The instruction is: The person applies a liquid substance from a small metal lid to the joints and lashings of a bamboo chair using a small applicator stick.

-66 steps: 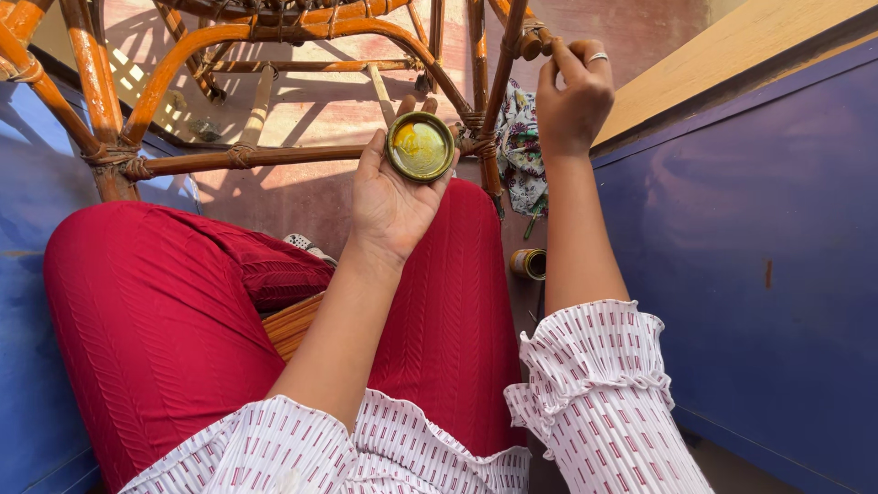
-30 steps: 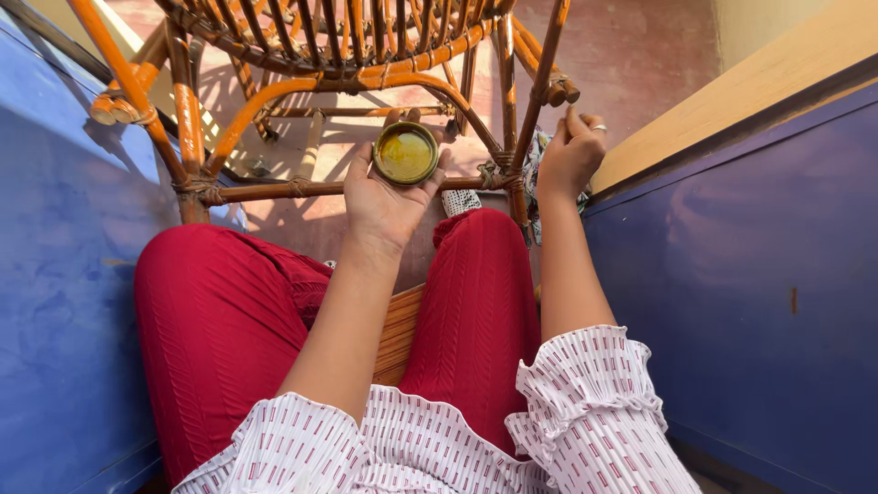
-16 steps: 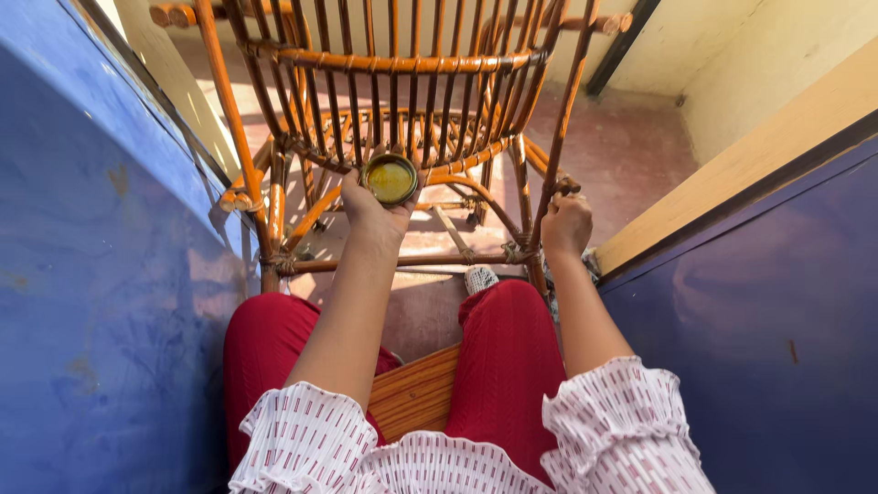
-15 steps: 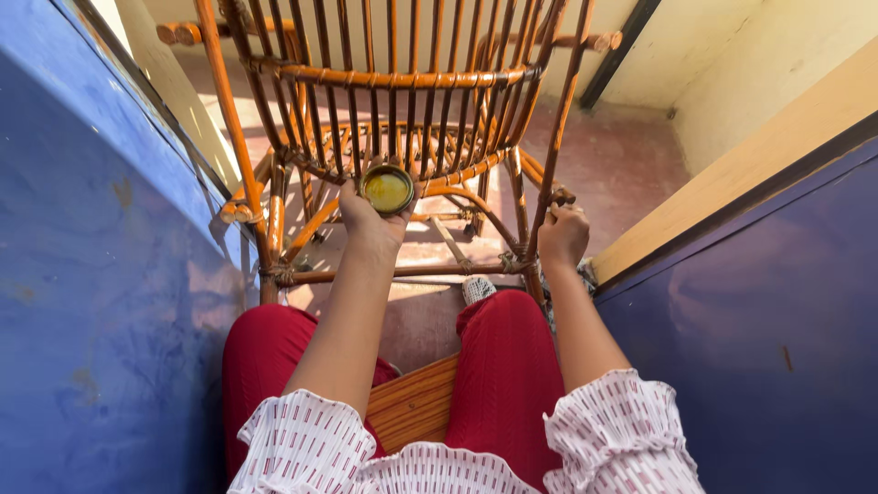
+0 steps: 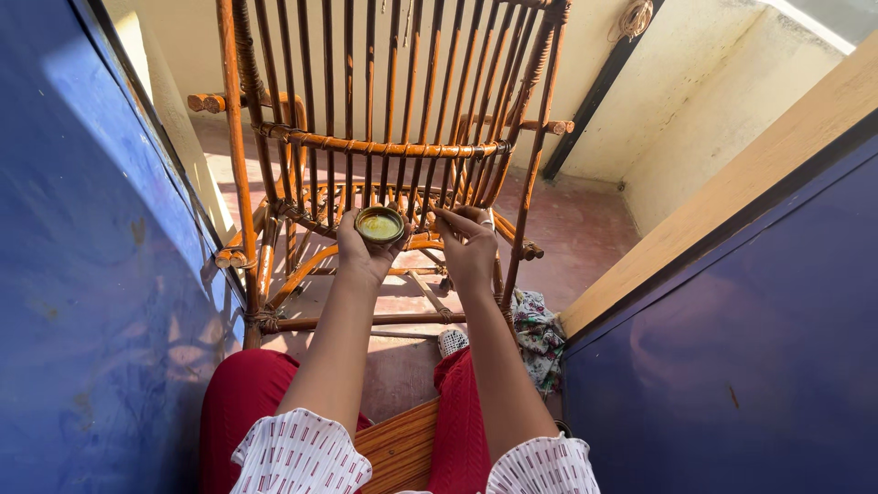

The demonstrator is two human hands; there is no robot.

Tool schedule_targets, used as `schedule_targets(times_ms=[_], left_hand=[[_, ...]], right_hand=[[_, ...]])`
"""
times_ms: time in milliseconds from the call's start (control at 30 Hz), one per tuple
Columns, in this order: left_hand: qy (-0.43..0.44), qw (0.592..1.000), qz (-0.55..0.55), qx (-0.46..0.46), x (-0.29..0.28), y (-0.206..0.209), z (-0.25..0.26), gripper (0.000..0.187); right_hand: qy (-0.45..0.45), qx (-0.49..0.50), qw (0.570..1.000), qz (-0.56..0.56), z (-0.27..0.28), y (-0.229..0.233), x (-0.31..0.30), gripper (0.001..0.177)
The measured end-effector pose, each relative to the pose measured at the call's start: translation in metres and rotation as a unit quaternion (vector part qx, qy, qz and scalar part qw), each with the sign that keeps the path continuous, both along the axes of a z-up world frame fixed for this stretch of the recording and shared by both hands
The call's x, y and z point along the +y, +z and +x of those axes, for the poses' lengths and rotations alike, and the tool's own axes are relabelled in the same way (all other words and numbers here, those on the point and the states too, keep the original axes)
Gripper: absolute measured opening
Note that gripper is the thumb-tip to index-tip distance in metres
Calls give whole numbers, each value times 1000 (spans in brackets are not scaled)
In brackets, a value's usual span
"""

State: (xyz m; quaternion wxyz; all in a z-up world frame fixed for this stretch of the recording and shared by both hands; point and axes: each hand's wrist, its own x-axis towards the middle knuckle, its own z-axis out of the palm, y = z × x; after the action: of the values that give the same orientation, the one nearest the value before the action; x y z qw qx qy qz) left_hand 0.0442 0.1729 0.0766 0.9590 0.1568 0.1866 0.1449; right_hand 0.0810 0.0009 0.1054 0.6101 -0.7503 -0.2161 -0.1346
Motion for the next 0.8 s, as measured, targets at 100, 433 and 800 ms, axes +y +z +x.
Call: schedule_targets(times_ms=[100,433,800], left_hand=[[-36,998,42,-36,1,18,-11,58],[-101,988,98,-63,-11,57,-26,63],[-99,992,77,-30,-29,16,-27,69]], right_hand=[[11,-1,1000,8,-5,9,19,20],[78,87,992,41,-1,-1,28,20],[46,138,984,98,-12,-19,20,21]])
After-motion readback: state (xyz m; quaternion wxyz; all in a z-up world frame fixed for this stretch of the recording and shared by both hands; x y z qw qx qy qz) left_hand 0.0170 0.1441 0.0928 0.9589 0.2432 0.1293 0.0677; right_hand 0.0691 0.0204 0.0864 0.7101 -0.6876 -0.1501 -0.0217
